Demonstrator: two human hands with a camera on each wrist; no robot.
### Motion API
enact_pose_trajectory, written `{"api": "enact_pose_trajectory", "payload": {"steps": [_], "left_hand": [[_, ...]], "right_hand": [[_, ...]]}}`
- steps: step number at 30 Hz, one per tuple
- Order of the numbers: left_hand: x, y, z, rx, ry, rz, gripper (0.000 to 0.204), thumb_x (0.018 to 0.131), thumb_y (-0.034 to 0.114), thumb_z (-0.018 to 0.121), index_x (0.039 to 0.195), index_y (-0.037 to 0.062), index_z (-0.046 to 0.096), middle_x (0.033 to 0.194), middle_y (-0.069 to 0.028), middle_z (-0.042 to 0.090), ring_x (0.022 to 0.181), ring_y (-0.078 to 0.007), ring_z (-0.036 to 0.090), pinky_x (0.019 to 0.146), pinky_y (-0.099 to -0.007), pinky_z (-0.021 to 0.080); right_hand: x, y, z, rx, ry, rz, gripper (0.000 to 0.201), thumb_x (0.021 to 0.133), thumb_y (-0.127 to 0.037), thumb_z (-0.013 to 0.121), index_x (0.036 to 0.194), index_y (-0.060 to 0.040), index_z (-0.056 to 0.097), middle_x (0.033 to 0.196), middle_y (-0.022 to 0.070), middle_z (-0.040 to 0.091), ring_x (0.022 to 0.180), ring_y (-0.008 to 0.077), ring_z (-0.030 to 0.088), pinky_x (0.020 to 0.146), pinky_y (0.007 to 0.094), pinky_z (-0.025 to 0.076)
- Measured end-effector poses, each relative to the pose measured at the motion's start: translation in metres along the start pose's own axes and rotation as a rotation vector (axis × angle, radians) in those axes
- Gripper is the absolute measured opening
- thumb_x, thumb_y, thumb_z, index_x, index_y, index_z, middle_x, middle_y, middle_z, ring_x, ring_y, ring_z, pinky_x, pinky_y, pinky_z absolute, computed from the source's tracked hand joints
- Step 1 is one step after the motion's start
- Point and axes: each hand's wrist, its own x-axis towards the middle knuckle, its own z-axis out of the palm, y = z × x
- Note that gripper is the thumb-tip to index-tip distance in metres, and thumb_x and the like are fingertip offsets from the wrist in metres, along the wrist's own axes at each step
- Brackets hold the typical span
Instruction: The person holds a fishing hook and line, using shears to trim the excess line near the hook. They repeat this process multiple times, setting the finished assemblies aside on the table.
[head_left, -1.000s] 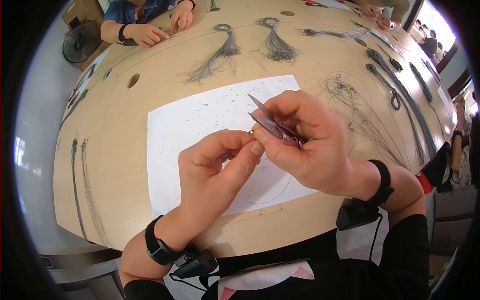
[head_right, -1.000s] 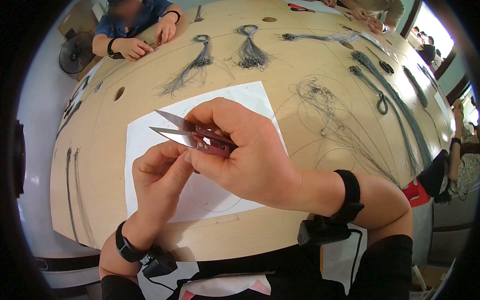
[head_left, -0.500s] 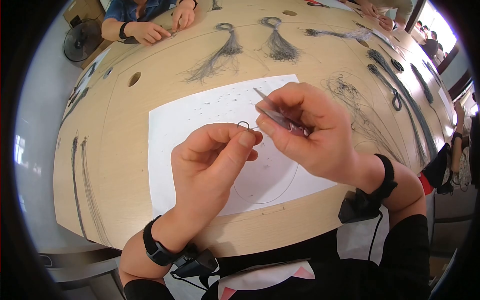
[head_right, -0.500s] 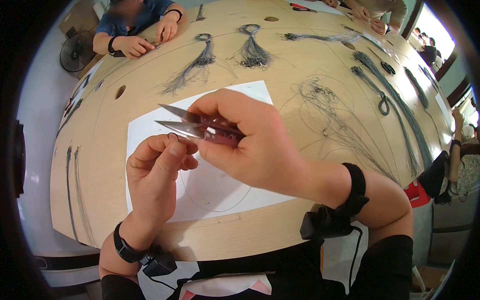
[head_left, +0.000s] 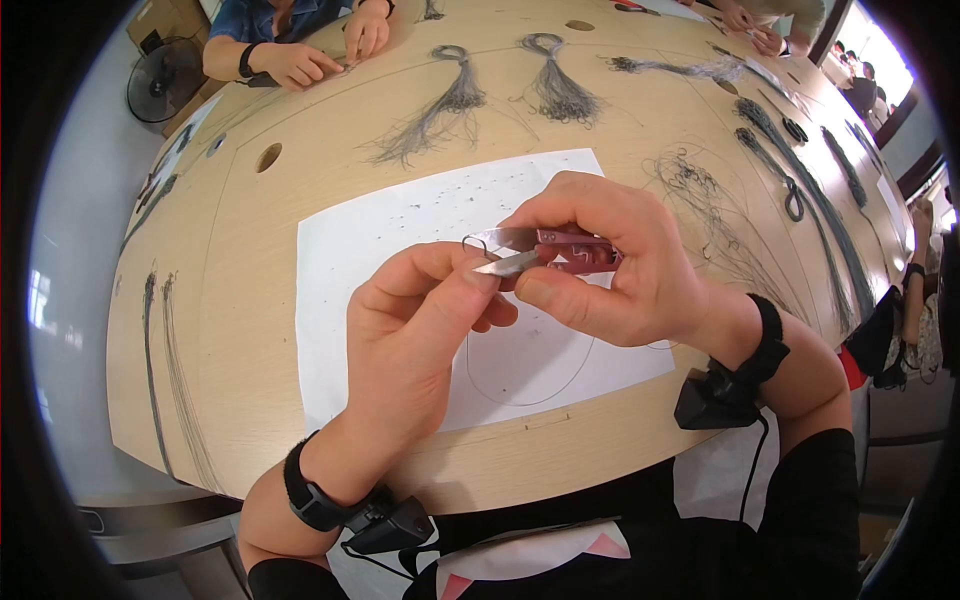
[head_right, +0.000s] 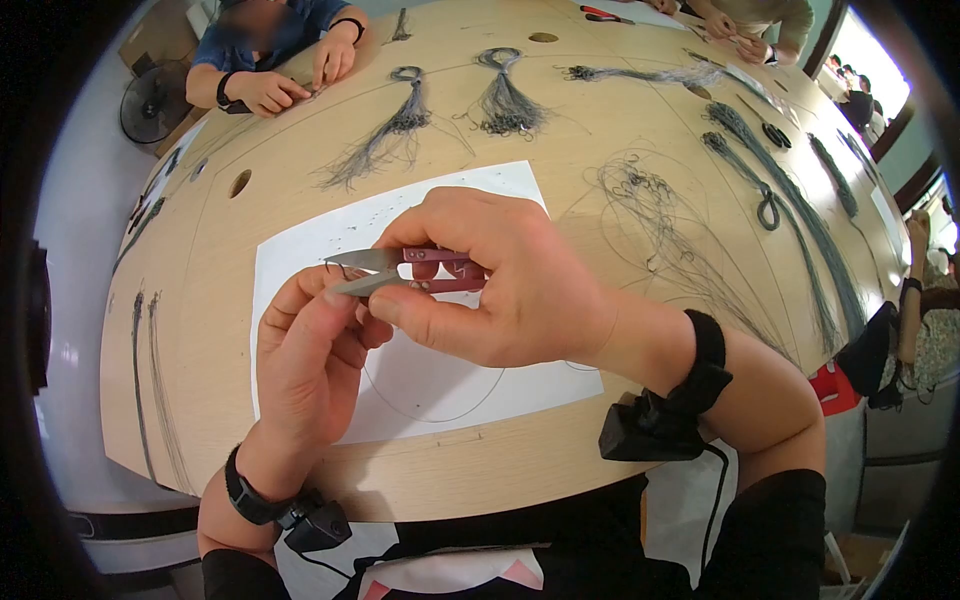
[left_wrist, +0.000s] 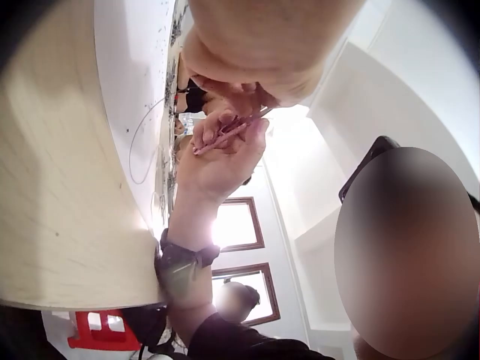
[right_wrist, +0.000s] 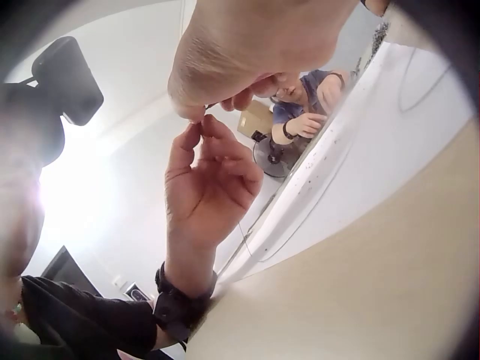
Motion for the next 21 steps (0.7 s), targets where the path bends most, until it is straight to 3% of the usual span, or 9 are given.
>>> {"api": "enact_pose_trajectory", "payload": {"steps": [4,10,12,19,21], "left_hand": [[-0.0004,-0.0008,0.0021,0.035,0.023,-0.063,0.011,0.077,0.009,0.053,0.084,0.0008,0.055,0.076,-0.0059,0.058,0.066,-0.0109,0.054,0.060,-0.0208,0.042],[-0.0013,-0.0028,-0.0006,0.017,-0.018,-0.067,0.010,0.077,0.005,0.051,0.085,0.0003,0.054,0.077,-0.0066,0.057,0.068,-0.0118,0.054,0.062,-0.0219,0.042],[-0.0010,-0.0036,-0.0019,0.006,-0.043,-0.041,0.011,0.076,0.002,0.050,0.086,-0.0001,0.054,0.080,-0.0075,0.057,0.070,-0.0126,0.054,0.064,-0.0232,0.044],[-0.0004,-0.0052,-0.0046,0.007,-0.071,0.021,0.012,0.076,0.000,0.050,0.087,-0.0002,0.053,0.084,-0.0088,0.057,0.071,-0.0136,0.054,0.066,-0.0251,0.045],[-0.0004,-0.0053,-0.0023,-0.015,-0.030,0.021,0.011,0.076,0.001,0.050,0.087,-0.0002,0.053,0.084,-0.0089,0.057,0.071,-0.0137,0.054,0.066,-0.0250,0.045]], "right_hand": [[0.0001,-0.0044,0.0035,0.016,0.049,0.065,0.023,0.066,-0.017,0.063,0.082,-0.0022,0.055,0.067,0.0061,0.051,0.059,0.0125,0.050,0.052,0.0217,0.043],[0.0009,-0.0030,0.0024,-0.081,0.007,-0.111,0.023,0.068,-0.015,0.062,0.086,-0.0036,0.053,0.068,0.0047,0.052,0.055,0.0121,0.049,0.048,0.0207,0.039],[0.0013,-0.0077,0.0026,-0.115,0.017,-0.095,0.019,0.066,-0.013,0.062,0.081,-0.0029,0.054,0.064,0.0066,0.051,0.056,0.0173,0.050,0.048,0.0232,0.043],[0.0010,-0.0065,0.0046,-0.138,0.032,-0.145,0.018,0.067,-0.011,0.061,0.081,-0.0024,0.054,0.059,0.0059,0.049,0.051,0.0171,0.048,0.042,0.0254,0.038],[0.0005,-0.0039,0.0046,-0.146,0.020,-0.188,0.015,0.073,-0.012,0.058,0.082,-0.0005,0.054,0.062,0.0034,0.050,0.047,0.0118,0.045,0.040,0.0203,0.034]]}}
